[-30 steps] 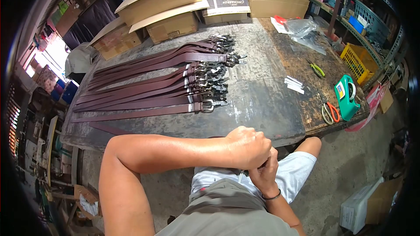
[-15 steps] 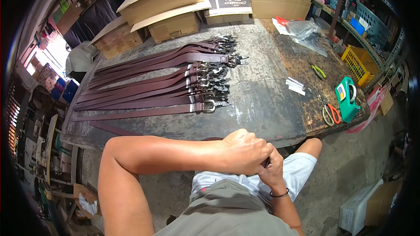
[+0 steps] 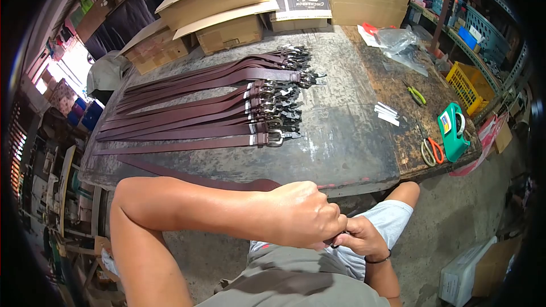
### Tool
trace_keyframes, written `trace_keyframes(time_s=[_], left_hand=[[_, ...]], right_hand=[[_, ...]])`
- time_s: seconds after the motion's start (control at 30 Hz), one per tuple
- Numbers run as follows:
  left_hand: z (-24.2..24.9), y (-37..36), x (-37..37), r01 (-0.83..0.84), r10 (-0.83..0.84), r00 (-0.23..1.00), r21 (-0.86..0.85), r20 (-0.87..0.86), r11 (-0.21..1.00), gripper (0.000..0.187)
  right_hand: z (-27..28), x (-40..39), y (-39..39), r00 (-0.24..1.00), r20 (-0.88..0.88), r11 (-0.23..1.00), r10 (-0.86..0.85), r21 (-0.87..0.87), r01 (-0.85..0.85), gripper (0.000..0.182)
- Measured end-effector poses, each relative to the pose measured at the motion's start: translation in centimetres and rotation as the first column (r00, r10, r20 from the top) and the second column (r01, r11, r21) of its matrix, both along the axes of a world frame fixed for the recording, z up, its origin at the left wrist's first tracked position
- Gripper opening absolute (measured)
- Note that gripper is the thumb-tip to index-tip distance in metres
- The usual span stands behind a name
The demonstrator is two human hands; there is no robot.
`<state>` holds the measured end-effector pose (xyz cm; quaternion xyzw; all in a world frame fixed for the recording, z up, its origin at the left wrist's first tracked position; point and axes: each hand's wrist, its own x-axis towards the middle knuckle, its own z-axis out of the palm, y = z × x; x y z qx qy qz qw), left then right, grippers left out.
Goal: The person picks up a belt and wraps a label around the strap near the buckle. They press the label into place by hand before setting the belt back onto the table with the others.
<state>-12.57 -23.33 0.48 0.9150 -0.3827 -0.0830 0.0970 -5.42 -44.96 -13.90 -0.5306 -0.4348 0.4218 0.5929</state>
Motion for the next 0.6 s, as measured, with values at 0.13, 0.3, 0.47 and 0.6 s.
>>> trace_keyframes(time_s=[0.13, 0.3, 0.47, 0.6], left_hand=[[0.8, 0.1, -1.0, 0.037, -0.040, 0.995, 0.032, 0.089, 0.999, 0.029], [1.5, 0.3, -1.7, 0.066, -0.072, 0.986, 0.039, 0.152, 0.997, 0.019], [2.3, 0.5, -2.3, 0.081, -0.088, 0.974, 0.039, 0.210, 0.996, 0.018], [2.7, 0.6, -2.8, 0.078, -0.091, 0.970, 0.066, 0.224, 0.995, 0.018]], right_hand=[[1.6, -0.5, 0.7, 0.989, 0.146, 0.995, -0.026, 0.096, 0.012, 0.017], [1.6, -0.9, 1.0, 0.989, 0.149, 0.992, -0.021, 0.125, 0.002, 0.017], [2.2, -1.2, 1.3, 0.981, 0.185, 0.984, -0.052, 0.176, 0.019, 0.016], [2.7, -1.2, 1.6, 0.973, 0.226, 0.983, -0.049, 0.186, 0.007, 0.016]])
